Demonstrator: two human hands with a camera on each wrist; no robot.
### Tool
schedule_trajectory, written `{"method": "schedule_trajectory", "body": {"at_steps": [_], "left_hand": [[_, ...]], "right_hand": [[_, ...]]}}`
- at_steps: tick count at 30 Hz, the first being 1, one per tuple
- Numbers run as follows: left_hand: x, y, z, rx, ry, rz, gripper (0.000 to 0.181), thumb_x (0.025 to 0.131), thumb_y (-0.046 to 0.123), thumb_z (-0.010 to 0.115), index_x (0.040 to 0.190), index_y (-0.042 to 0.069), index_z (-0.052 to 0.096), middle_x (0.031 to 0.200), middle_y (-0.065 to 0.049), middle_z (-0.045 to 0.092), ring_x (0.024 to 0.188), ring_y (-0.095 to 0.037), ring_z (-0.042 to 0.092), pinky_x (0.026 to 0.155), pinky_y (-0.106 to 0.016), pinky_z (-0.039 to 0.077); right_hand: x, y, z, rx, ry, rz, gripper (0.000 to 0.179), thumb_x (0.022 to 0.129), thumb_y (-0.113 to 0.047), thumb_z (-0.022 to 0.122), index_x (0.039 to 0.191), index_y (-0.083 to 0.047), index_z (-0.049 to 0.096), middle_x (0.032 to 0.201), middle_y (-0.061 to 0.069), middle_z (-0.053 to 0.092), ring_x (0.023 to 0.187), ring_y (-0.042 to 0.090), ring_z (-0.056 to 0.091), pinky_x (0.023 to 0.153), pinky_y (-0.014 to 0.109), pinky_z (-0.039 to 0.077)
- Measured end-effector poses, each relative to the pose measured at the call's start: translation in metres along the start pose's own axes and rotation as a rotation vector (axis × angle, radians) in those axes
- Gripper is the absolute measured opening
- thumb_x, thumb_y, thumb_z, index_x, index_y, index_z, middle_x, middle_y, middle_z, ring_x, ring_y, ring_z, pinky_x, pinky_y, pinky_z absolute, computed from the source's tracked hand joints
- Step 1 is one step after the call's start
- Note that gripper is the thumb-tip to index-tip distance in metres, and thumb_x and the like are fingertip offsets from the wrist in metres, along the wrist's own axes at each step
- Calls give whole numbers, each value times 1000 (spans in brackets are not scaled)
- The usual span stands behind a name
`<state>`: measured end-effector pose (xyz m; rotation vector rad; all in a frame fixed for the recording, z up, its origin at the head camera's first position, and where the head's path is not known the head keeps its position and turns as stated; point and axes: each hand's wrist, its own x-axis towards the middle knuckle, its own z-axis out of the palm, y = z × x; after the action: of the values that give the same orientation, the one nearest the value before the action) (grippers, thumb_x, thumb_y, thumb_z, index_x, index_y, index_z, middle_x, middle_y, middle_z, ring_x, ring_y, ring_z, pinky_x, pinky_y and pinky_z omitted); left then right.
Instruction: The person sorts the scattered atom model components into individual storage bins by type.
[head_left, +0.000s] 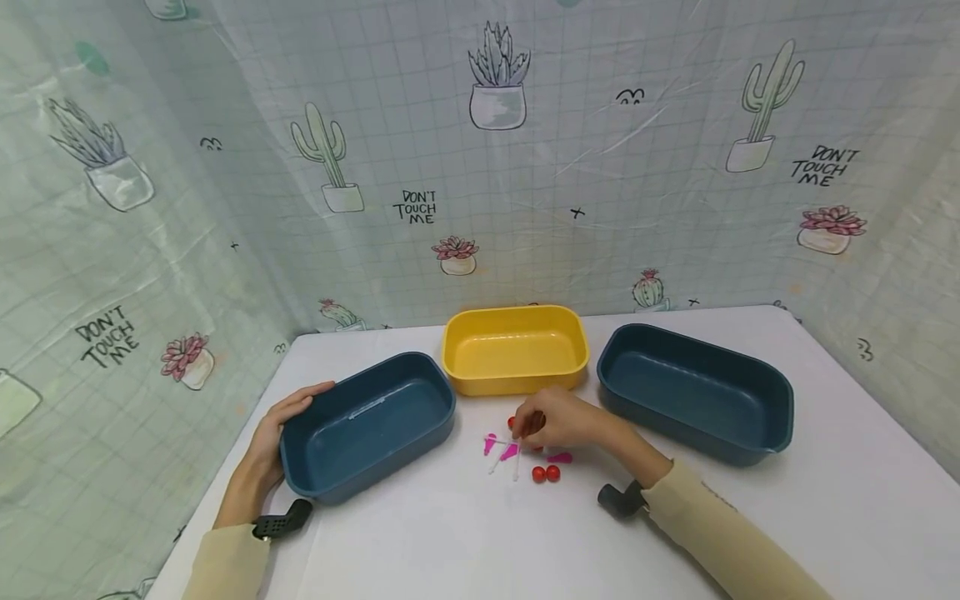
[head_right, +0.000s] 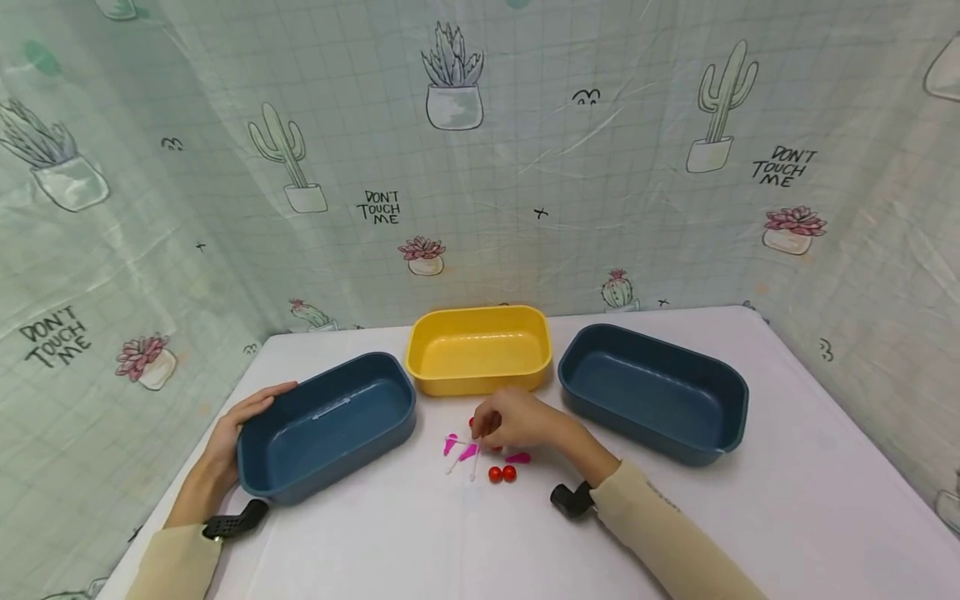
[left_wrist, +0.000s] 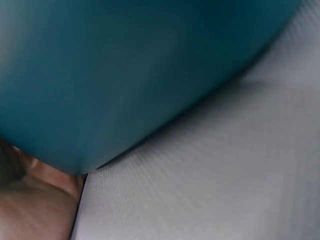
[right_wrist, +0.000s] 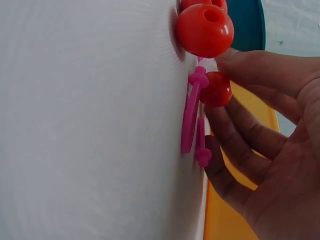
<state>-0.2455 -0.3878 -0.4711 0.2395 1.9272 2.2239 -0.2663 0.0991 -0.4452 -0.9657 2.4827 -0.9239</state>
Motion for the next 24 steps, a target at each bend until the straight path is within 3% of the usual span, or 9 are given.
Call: {"method": "schedule_trajectory", "body": {"at_steps": [13,24], "left_hand": [[1,-1,-3,15,-11,-8,46,113,24,34,155,12,47,145,15,60,131,-3,59,103,-22,53],[2,-1,-2,-7,-31,21,45,114,19,32,155,10,47,145,13,61,132,-4,58,104,-22,52]], "right_hand": [[1,0,1,-27,1,-4,11,86,-18,84,95,-25,81,89,-14,70,81,9,63,75,21,57],[0,-1,3,-46,10,-15,9,87,-16,84,92,-23,80,89,-11,69,81,8,61,75,20,55]]}}
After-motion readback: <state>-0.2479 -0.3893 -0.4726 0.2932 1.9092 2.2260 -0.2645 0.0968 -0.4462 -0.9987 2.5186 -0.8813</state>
